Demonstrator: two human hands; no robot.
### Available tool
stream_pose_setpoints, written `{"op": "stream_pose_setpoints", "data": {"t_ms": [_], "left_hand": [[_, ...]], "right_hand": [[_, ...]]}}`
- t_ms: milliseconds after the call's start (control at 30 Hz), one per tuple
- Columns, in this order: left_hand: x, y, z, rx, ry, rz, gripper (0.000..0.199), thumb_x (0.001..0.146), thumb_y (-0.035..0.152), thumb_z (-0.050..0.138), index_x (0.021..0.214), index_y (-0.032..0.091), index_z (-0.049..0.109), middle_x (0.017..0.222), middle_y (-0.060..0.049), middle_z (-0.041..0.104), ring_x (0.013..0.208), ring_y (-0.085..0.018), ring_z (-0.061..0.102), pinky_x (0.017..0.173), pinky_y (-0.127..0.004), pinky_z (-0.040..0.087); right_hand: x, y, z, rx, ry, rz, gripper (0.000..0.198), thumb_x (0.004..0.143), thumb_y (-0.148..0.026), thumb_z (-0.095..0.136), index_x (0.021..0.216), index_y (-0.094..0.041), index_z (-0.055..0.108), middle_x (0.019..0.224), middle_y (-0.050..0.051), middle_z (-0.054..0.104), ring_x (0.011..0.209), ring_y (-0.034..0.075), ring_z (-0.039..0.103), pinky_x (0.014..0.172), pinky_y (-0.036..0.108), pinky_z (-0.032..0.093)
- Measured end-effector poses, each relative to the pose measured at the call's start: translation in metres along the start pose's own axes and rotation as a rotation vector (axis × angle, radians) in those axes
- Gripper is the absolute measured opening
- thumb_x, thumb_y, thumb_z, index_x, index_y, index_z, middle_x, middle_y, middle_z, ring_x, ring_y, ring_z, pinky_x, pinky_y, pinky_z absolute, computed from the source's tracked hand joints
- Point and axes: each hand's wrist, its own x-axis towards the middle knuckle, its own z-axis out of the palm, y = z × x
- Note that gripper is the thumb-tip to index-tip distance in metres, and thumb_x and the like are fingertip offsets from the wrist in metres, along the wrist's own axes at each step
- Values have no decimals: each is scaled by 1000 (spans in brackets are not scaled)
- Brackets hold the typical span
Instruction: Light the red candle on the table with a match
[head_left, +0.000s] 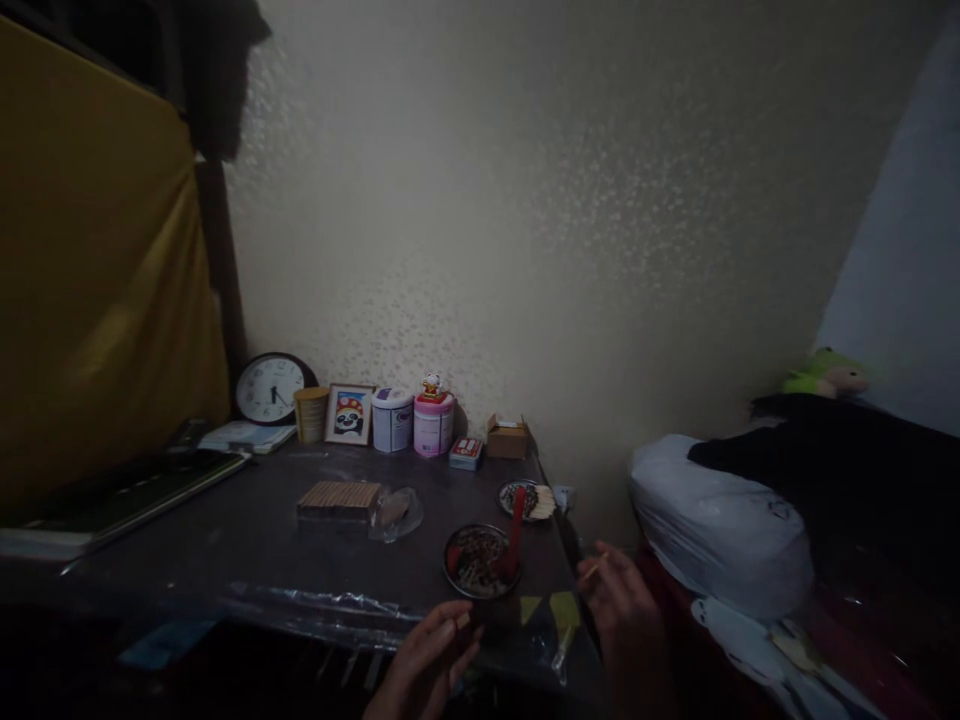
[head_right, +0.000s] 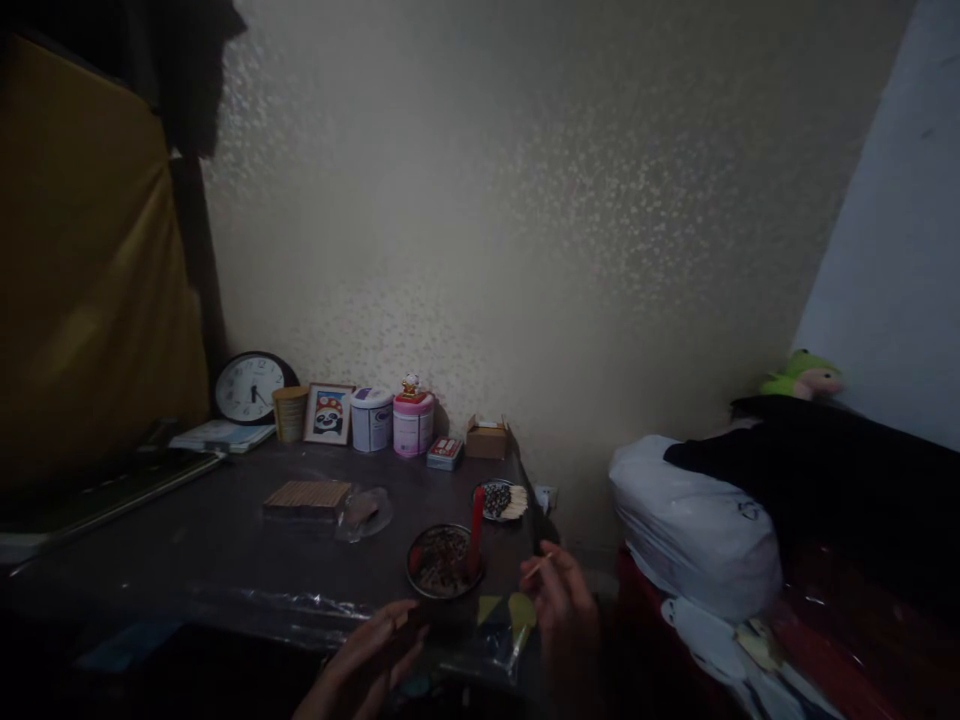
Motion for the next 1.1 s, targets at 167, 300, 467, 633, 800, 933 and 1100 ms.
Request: {"op": "stream_pose_setpoints", "data": {"t_ms": [167,300,467,633,800,933,1100], "left_hand": [[-7,6,4,22,77,28,25,66,32,74,88,20,72,100,-7,71,109,-26,57,101,-38,34],[-6,8,8,11,47,32,26,64,27,75,88,19,71,93,-8,74,101,-26,62,94,-35,40],[-6,5,5,26,-21,61,24,72,25,69,95,18,69,97,-9,73,92,-23,64,82,-31,44],[-4,1,1,66,6,93,27,69,25,72,95,17,69,97,-9,73,90,-21,64,81,-29,43],[-2,-1,-3,73,17,117,30,68,25,73,97,16,69,102,-10,71,96,-23,62,86,-30,42],[-4,-1,-4,101,20,123,32,67,27,74,97,17,69,101,-10,72,94,-23,62,85,-30,42],[-3,0,-3,151,54,142,33,66,28,75,96,17,69,101,-9,72,94,-23,62,85,-30,42]], "right_hand": [[-29,24,24,-64,12,6,24,67,-43,69,76,-20,69,68,1,72,63,17,67,61,24,53],[-48,31,39,-197,-64,-128,24,71,-47,65,74,-24,71,74,3,74,71,19,69,68,25,53],[-64,39,46,-282,-178,-393,11,79,-26,62,85,-28,72,88,2,75,83,17,69,78,22,52],[-65,44,48,-385,-219,-727,16,85,-18,55,94,-24,68,89,4,74,82,15,70,75,21,55],[-64,39,50,-525,-218,-899,16,89,-17,49,96,-20,63,87,5,73,82,14,70,74,19,55],[-65,40,51,-556,-216,-925,16,91,-19,47,95,-20,63,86,5,73,80,14,70,73,19,56],[-65,46,50,-558,-221,-922,16,91,-20,46,96,-20,62,87,5,73,81,13,70,74,20,55]]}}
